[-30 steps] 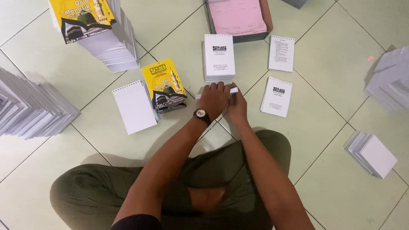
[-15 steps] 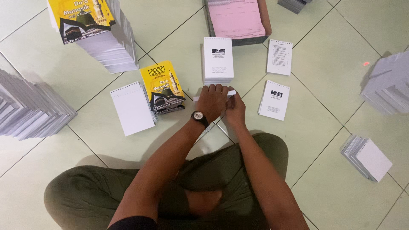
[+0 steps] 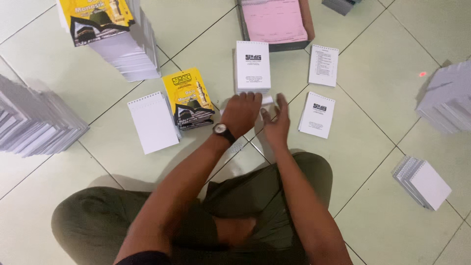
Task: The person sits on the floor and assembles small spiral notebooks by hand. They insert metal spiral bindings into the holes of the paper stacks, then place the completed notebooks into yellow covers and stack them.
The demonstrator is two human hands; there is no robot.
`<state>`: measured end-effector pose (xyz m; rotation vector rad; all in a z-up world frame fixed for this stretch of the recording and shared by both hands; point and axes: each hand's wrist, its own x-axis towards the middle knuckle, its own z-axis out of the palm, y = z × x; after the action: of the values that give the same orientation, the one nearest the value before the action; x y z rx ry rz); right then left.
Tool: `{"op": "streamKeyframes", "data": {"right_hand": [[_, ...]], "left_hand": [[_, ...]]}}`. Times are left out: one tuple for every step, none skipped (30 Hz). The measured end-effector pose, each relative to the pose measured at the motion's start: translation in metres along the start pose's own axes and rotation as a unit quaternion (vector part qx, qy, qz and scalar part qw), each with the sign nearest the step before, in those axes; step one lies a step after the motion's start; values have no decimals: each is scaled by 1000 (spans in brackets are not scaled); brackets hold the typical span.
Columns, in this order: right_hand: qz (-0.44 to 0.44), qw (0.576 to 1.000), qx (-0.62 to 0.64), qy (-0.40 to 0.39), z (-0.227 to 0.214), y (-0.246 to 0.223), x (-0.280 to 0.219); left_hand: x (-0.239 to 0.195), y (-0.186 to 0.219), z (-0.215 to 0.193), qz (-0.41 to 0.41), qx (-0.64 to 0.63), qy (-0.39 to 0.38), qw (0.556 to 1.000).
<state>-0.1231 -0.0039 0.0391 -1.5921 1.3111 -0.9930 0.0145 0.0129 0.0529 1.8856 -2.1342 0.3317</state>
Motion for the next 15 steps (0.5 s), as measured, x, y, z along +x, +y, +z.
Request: {"op": "streamKeyframes", "data": {"right_hand": [[1, 1000, 1, -3, -4, 13, -3], [40, 999, -15, -31, -7, 26, -4], [79, 995, -31, -58, -9, 39, -6], [78, 994, -32, -63, -6, 33, -12], [43, 987, -81, -134, -2, 27, -19], [5, 971, -129, -204, 3, 20, -26], [0, 969, -129, -209, 10, 14, -30], [-9, 963, -144, -230, 17, 7, -32], [-19, 955, -159, -250, 25, 0, -34], [-26, 953, -159, -256, 38, 1, -32], [-12, 957, -154, -244, 52, 3, -29], [4, 962, -148, -231, 65, 4, -27], [-2, 960, -148, -237, 78, -14, -24], [9, 969, -132, -209, 90, -31, -22], [20, 976, -116, -181, 102, -48, -20]], "left_hand": [[-4, -7, -15, -3, 1, -2, 1000], [-8, -17, -31, -35, -51, 27, 998], [-11, -26, -47, -68, -103, 56, 991], [-22, -41, -61, -73, -102, 57, 991], [-33, -56, -76, -101, -157, 107, 977], [-45, -72, -91, -128, -210, 159, 956], [-56, -90, -108, -134, -206, 162, 956], [-67, -109, -126, -206, -270, 148, 929], [-78, -128, -144, -275, -333, 133, 892], [-97, -147, -145, -280, -329, 139, 891], [-117, -165, -146, -300, -371, 169, 862], [-136, -183, -147, -317, -412, 198, 831], [-150, -189, -138, -321, -408, 204, 830], [-163, -194, -127, -356, -452, 232, 785], [-176, -200, -115, -388, -492, 260, 735]]}}
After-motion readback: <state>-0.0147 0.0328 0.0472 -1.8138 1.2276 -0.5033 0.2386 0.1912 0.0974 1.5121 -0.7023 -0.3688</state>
